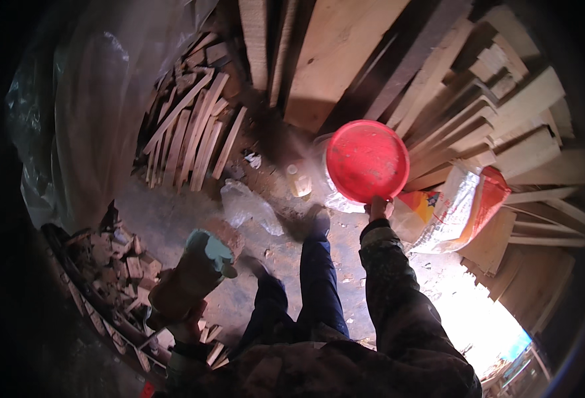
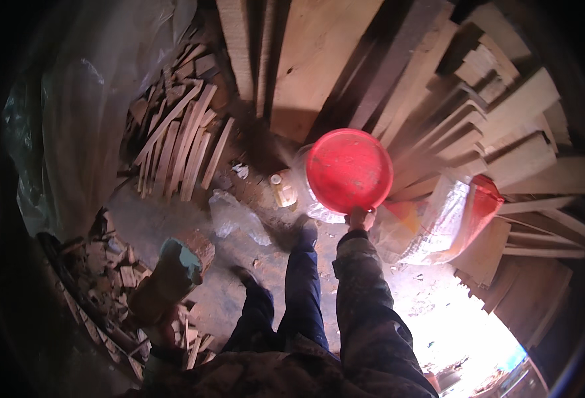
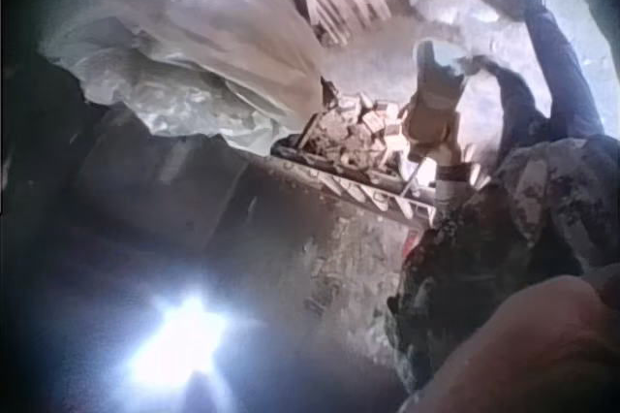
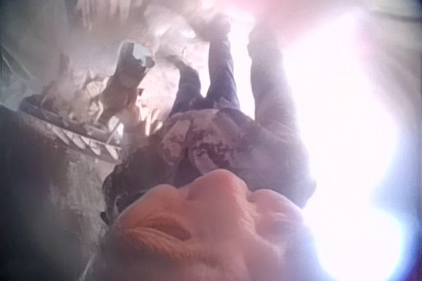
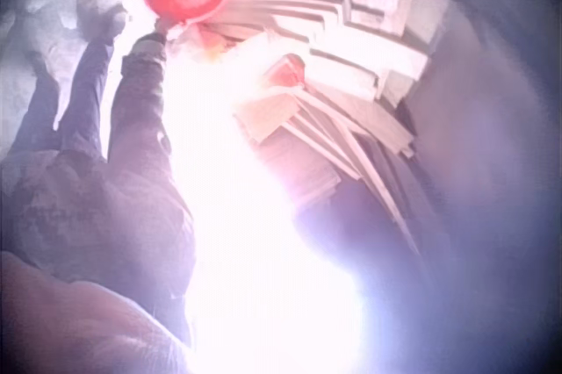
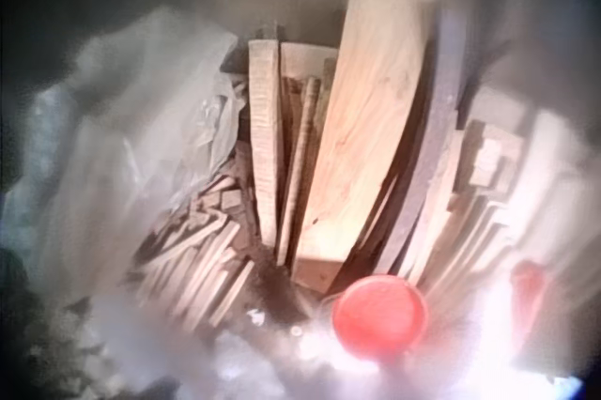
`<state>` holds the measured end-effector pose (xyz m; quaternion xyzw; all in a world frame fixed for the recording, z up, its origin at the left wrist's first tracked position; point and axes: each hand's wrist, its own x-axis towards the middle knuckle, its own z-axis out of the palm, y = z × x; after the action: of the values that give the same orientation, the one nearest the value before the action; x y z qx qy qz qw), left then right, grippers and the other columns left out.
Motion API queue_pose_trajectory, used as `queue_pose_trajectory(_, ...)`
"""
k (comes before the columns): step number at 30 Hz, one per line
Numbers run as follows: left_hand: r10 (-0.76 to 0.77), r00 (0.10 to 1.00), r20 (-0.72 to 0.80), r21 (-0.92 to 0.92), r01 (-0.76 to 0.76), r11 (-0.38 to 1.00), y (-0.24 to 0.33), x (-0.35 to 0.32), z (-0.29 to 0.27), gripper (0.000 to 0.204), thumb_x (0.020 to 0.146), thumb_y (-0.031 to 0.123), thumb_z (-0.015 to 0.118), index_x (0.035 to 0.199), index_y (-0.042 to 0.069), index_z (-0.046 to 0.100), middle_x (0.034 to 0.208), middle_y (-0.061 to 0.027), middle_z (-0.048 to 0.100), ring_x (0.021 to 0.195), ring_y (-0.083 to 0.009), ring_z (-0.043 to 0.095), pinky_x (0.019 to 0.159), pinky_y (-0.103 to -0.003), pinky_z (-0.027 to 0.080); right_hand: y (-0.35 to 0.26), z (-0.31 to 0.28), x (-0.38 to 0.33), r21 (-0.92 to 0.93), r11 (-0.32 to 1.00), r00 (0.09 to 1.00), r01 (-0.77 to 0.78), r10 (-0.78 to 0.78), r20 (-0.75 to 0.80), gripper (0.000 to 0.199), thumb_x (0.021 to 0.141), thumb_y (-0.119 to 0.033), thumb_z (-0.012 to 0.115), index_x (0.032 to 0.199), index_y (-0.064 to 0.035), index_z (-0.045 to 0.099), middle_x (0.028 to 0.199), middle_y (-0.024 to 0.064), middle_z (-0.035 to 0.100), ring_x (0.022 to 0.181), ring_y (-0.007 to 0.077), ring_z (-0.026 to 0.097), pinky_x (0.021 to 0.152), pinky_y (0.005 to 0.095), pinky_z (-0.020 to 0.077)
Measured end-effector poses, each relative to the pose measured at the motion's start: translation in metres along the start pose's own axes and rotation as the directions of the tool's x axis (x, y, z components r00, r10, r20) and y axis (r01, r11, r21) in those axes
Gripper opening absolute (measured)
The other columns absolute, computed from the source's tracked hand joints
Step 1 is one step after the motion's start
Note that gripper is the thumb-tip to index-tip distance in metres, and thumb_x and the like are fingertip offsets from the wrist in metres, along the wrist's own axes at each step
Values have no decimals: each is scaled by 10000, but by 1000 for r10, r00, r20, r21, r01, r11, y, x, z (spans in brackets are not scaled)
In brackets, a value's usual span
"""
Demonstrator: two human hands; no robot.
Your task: The person opens a plastic bag and pours a white powder into a bucket. They then use a stick to stir the contents, add liquid from a yellow bottle, and continue mixing. The person also handles a small container and a red-lidded bucket during the process.
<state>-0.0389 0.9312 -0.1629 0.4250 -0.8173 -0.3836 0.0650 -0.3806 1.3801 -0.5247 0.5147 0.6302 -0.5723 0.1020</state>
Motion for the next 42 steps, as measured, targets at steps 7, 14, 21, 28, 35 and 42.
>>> queue_pose_trajectory(7, -64, 985, 157, 77, 52, 996, 18, -9, 0, 717, 854, 94, 848, 1506, 33, 557, 1452, -131, 618, 1211, -231, 626, 969, -388, 552, 38, -18, 14, -479, 875, 997, 73, -66, 32, 362, 933, -249, 617, 1247, -70, 591, 1047, 233, 685, 835, 350, 672, 704, 468, 541)
queue_pose_trajectory(14, -223, 975, 19, -271, 220, 937, 27, -7, -21, 901, 823, 78, 850, 1604, 120, 402, 1411, -79, 596, 1199, -207, 622, 977, -387, 568, 24, -3, -5, -852, 153, 835, 501, -344, 429, 761, 838, -201, 605, 1583, -86, 498, 1436, 299, 608, 1336, 469, 568, 1124, 550, 461)
queue_pose_trajectory(21, -105, 994, 3, -599, 86, 796, 60, 1, -91, 1147, 614, 49, 991, 1590, 101, 391, 1530, -99, 555, 1415, -277, 542, 1159, -458, 513, 23, 24, -52, -745, 328, 814, 581, -230, 533, 574, 819, -187, 698, 1375, -48, 706, 1261, 257, 741, 1141, 388, 714, 1019, 464, 550)
queue_pose_trajectory(28, -5, 996, -92, -754, -67, 653, 50, -40, -194, 1123, 656, 112, 1025, 1583, 94, 392, 1563, -150, 546, 1430, -318, 547, 1187, -507, 490, -13, 30, -229, -348, 927, 506, 141, 235, 830, 546, 962, -26, 644, 1497, 42, 560, 1068, 165, 773, 813, 207, 732, 705, 337, 589)
queue_pose_trajectory(35, -48, 953, -299, -798, -222, 561, -27, -138, -306, 1000, 699, 100, 998, 1538, 69, 455, 1495, -139, 603, 1372, -295, 594, 1154, -468, 515, -20, 15, -475, -325, 812, 172, 485, 276, 946, 581, 953, -103, 596, 1497, 90, 525, 884, 140, 740, 694, 194, 663, 657, 319, 534)
queue_pose_trajectory(42, -59, 889, -454, -529, -215, 821, -132, -325, -374, 964, 662, 23, 1001, 1493, 51, 513, 1431, -107, 645, 1319, -244, 622, 1113, -426, 542, 81, -8, -618, -519, 763, 260, 386, 449, 855, 388, 910, 49, 584, 1298, 35, 584, 730, 88, 600, 539, 174, 577, 446, 286, 443)
